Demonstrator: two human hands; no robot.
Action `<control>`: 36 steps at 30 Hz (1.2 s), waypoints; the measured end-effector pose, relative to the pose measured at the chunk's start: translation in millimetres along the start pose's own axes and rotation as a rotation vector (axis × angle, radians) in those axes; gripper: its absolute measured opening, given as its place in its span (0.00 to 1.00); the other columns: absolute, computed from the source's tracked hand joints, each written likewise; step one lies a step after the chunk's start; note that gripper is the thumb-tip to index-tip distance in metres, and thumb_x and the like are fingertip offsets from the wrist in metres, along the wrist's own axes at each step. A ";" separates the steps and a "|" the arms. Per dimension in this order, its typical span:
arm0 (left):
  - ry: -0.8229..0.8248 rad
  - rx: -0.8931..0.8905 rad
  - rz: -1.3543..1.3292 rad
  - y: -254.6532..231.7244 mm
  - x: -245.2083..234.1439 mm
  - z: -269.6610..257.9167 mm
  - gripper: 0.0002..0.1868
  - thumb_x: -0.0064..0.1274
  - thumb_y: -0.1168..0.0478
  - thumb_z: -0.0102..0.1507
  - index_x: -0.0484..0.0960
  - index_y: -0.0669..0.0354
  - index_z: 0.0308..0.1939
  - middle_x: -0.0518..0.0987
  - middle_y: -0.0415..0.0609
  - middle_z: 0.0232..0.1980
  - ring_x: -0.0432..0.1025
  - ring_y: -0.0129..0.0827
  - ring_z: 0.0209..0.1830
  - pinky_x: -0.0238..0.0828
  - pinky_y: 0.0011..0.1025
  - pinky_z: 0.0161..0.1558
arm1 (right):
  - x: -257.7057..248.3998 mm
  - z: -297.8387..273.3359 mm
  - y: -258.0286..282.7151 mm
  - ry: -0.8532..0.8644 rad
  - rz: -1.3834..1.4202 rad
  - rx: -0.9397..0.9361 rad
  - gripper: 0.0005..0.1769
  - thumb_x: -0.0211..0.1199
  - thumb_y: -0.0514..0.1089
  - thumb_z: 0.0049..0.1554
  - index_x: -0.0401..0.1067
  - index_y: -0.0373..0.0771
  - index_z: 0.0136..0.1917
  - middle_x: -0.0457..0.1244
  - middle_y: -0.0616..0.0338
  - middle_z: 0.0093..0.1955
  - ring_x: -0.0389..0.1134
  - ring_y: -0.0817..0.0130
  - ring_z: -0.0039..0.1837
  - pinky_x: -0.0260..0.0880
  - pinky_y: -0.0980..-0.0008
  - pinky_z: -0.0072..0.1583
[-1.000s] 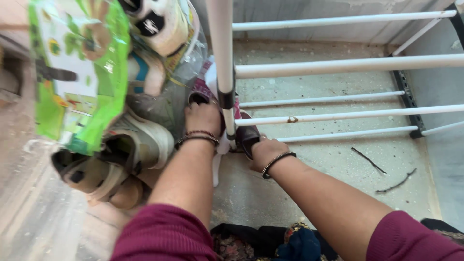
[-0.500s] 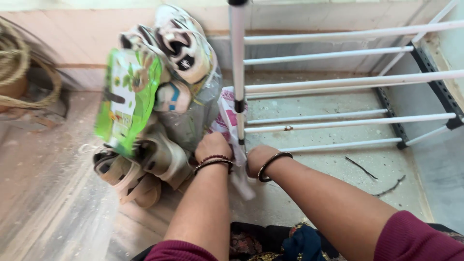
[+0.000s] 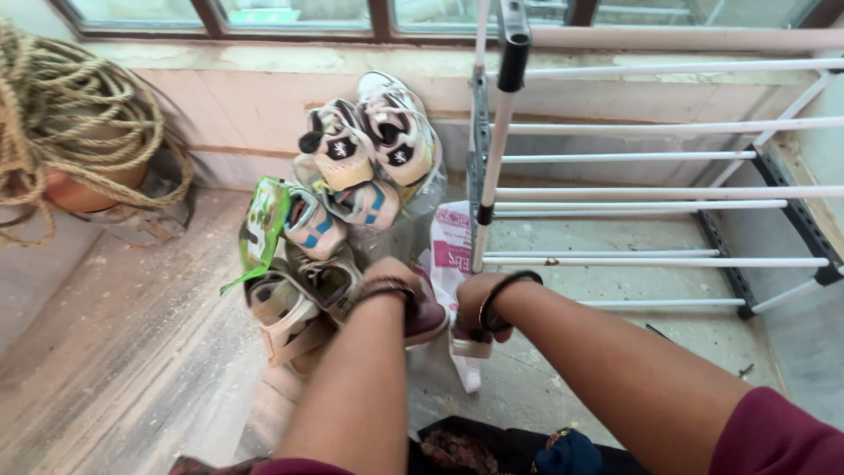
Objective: Assemble a plastic and metal shoe rack by connecting poles and frames.
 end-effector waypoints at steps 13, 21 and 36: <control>-0.103 0.129 0.346 33.6 -203.7 19.7 0.19 0.66 0.58 0.55 0.90 0.58 0.49 0.86 0.56 0.52 0.82 0.43 0.52 0.78 0.38 0.53 | -100.7 9.0 144.8 -0.747 -0.173 -0.476 0.12 0.60 0.44 0.55 0.80 0.36 0.44 0.70 0.38 0.48 0.72 0.43 0.53 0.72 0.50 0.56; -0.164 0.195 0.071 84.3 -172.2 61.5 0.12 0.60 0.59 0.58 0.94 0.44 0.43 0.87 0.51 0.50 0.82 0.41 0.52 0.76 0.35 0.57 | -53.0 44.2 182.0 -0.904 0.010 -0.613 0.08 0.60 0.43 0.56 0.76 0.36 0.43 0.69 0.40 0.45 0.72 0.43 0.50 0.72 0.49 0.54; -0.001 0.091 0.231 59.1 -132.4 67.7 0.26 0.57 0.61 0.63 0.78 0.54 0.67 0.73 0.59 0.72 0.69 0.51 0.72 0.68 0.42 0.69 | -29.6 36.8 205.2 -0.733 -0.211 -0.397 0.14 0.58 0.46 0.57 0.79 0.42 0.53 0.64 0.50 0.63 0.64 0.46 0.64 0.73 0.48 0.56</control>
Point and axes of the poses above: each hand's wrist, its own z-axis towards the middle knuckle, its own x-axis out of the palm, y = z × x, the point moved 8 cm from there along z, towards the middle knuckle
